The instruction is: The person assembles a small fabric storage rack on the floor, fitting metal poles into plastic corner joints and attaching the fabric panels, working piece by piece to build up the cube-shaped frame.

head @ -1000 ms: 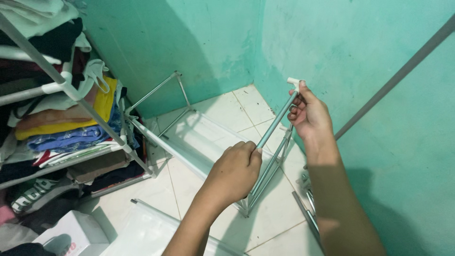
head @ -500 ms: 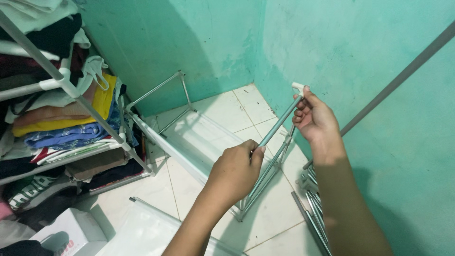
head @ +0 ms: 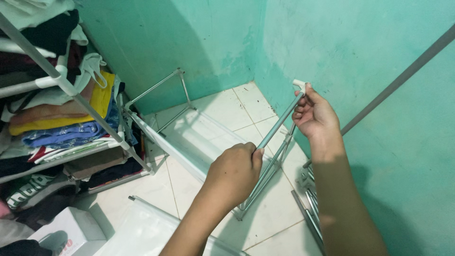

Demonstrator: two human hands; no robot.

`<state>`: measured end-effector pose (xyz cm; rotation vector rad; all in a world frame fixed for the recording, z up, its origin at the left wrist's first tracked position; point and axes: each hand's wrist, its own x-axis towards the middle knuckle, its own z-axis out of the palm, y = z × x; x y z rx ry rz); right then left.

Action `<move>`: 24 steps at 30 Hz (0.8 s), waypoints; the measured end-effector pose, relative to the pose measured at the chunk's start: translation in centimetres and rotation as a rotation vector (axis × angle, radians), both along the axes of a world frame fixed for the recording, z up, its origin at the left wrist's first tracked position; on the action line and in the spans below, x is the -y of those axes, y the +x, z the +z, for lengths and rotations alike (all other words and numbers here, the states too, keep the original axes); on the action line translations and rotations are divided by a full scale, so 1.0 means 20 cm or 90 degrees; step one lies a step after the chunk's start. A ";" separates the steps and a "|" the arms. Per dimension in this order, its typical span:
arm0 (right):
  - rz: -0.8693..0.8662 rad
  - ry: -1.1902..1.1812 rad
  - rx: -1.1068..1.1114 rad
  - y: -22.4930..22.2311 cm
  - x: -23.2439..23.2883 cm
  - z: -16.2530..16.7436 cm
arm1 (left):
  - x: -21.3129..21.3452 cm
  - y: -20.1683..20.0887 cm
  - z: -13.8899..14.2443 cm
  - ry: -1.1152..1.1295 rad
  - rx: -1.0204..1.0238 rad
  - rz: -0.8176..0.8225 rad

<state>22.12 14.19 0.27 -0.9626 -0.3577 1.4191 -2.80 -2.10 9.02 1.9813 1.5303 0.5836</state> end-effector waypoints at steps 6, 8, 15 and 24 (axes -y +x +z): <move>-0.043 -0.020 -0.037 0.01 -0.03 0.01 | -0.02 0.00 0.00 -0.069 -0.001 -0.046; -0.044 -0.025 -0.046 0.00 -0.03 0.01 | -0.02 -0.01 0.00 -0.077 -0.004 -0.050; 0.038 0.019 -0.008 0.00 0.01 -0.01 | -0.04 -0.02 -0.02 -0.085 0.101 -0.037; 0.262 0.078 0.105 0.12 0.09 0.03 | -0.04 0.00 0.00 -0.072 0.176 0.012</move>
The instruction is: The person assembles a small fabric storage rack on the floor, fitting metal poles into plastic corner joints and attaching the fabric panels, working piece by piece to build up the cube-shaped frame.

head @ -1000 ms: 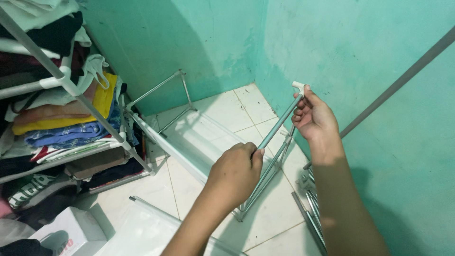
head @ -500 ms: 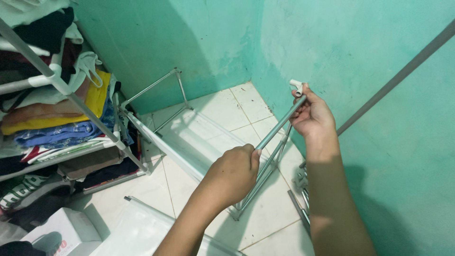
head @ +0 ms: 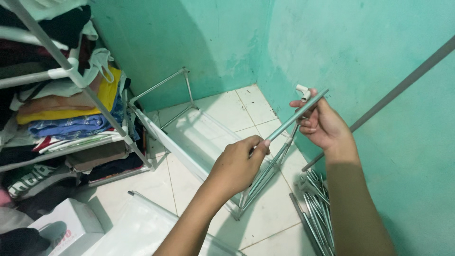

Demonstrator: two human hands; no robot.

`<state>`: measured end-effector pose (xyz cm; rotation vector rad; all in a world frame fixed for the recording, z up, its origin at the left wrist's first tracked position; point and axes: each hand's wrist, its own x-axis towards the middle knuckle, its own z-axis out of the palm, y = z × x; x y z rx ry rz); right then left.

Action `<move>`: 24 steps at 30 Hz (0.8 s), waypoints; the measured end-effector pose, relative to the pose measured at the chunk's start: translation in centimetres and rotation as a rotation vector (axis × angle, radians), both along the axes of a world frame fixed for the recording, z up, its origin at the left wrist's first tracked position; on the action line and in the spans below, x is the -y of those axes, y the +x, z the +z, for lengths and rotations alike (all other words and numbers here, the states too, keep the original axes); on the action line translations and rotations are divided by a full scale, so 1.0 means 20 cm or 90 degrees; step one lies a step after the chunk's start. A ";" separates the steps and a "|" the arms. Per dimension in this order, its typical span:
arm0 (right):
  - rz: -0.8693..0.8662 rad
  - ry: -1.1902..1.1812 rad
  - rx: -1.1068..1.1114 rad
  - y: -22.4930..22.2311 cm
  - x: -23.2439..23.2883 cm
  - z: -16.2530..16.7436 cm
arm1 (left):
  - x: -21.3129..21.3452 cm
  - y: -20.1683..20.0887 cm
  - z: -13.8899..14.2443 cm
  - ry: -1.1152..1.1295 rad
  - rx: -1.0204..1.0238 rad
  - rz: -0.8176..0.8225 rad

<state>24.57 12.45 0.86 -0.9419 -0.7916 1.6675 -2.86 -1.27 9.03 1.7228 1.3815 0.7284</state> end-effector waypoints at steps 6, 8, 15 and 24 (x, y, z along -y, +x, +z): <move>0.155 0.106 -0.019 0.07 0.04 0.05 | 0.01 0.00 0.02 -0.061 0.025 0.052; 0.170 0.159 0.003 0.11 0.08 0.08 | 0.00 0.00 0.01 0.008 0.048 0.032; 0.006 0.215 -0.003 0.18 0.21 0.33 | -0.01 0.01 -0.03 0.019 0.058 -0.007; -0.220 0.354 0.486 0.20 0.53 0.62 | -0.02 -0.01 -0.06 0.048 0.043 0.025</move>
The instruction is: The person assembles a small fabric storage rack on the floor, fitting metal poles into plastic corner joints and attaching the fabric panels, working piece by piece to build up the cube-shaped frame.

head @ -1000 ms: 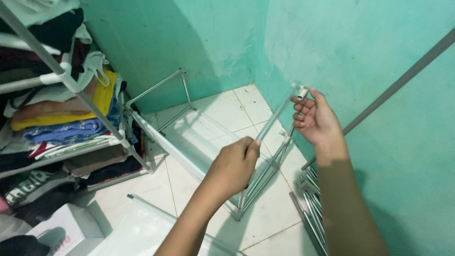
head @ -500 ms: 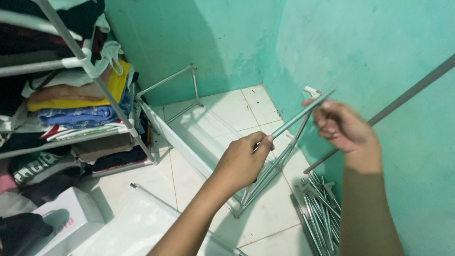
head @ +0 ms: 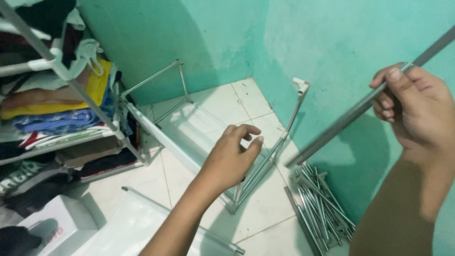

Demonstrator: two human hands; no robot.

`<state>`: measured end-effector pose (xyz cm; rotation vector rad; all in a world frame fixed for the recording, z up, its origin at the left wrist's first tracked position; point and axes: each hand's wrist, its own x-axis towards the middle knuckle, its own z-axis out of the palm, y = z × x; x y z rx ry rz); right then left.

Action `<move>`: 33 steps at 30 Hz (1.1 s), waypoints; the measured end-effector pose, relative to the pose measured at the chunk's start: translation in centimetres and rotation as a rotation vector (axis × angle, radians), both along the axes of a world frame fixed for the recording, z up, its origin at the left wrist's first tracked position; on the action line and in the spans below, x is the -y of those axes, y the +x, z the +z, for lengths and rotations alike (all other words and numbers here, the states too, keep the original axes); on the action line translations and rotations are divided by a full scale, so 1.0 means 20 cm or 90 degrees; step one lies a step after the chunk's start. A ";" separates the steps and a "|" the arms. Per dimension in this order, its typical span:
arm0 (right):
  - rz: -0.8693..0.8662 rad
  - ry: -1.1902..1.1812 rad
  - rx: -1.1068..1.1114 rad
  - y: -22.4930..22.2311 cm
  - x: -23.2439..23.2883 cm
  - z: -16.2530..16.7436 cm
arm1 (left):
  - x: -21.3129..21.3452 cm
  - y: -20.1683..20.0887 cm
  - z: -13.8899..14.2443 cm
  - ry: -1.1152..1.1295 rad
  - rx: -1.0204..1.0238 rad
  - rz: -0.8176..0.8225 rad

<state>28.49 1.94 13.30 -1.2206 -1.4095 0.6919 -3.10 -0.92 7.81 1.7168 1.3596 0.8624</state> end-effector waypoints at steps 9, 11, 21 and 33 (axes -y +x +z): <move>-0.029 -0.404 0.649 0.09 -0.23 -0.29 | 0.01 -0.03 0.04 -0.040 -0.044 -0.039; 0.027 -0.465 0.650 0.17 -0.32 -0.45 | 0.00 -0.03 0.04 -0.037 -0.059 -0.043; 0.038 -0.614 0.708 0.31 -0.45 -1.54 | 0.00 -0.03 0.05 -0.085 -0.063 -0.038; -0.112 -0.425 0.684 0.19 -0.25 -1.87 | 0.01 -0.04 0.02 -0.033 -0.040 -0.037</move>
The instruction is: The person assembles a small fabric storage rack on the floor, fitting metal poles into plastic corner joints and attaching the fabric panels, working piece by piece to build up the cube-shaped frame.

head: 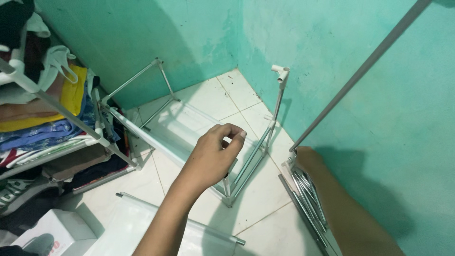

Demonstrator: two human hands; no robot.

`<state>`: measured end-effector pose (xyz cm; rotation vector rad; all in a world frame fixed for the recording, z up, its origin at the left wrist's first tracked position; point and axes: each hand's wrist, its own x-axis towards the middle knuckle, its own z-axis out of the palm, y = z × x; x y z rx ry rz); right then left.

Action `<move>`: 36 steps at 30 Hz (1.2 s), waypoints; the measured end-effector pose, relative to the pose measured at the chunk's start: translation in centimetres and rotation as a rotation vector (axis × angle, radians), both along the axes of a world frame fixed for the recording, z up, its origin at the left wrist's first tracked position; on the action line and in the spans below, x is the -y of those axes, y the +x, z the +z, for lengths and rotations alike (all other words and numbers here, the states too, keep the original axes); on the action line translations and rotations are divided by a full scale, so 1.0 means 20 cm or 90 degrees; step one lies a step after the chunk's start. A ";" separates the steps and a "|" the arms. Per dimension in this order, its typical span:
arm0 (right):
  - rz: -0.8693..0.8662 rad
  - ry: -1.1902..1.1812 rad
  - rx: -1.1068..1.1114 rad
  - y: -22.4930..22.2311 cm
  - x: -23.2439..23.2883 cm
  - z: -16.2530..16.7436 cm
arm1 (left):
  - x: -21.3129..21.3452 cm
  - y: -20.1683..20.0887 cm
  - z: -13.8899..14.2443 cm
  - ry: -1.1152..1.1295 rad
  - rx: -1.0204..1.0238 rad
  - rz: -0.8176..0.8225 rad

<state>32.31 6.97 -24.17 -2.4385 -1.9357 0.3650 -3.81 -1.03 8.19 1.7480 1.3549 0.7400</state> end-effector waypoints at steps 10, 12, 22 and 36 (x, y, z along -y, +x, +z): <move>0.050 0.290 0.002 -0.15 0.14 0.07 | -0.05 -0.04 -0.13 -0.032 0.213 -0.008; 0.073 0.358 0.017 -0.17 0.15 0.09 | -0.06 -0.06 -0.14 -0.036 0.232 -0.007; 0.072 0.294 0.090 -0.16 0.14 0.08 | -0.09 -0.13 -0.17 -0.116 0.303 0.022; 0.005 0.081 0.021 -0.06 0.15 -0.06 | -0.11 -0.24 -0.35 0.035 0.118 0.067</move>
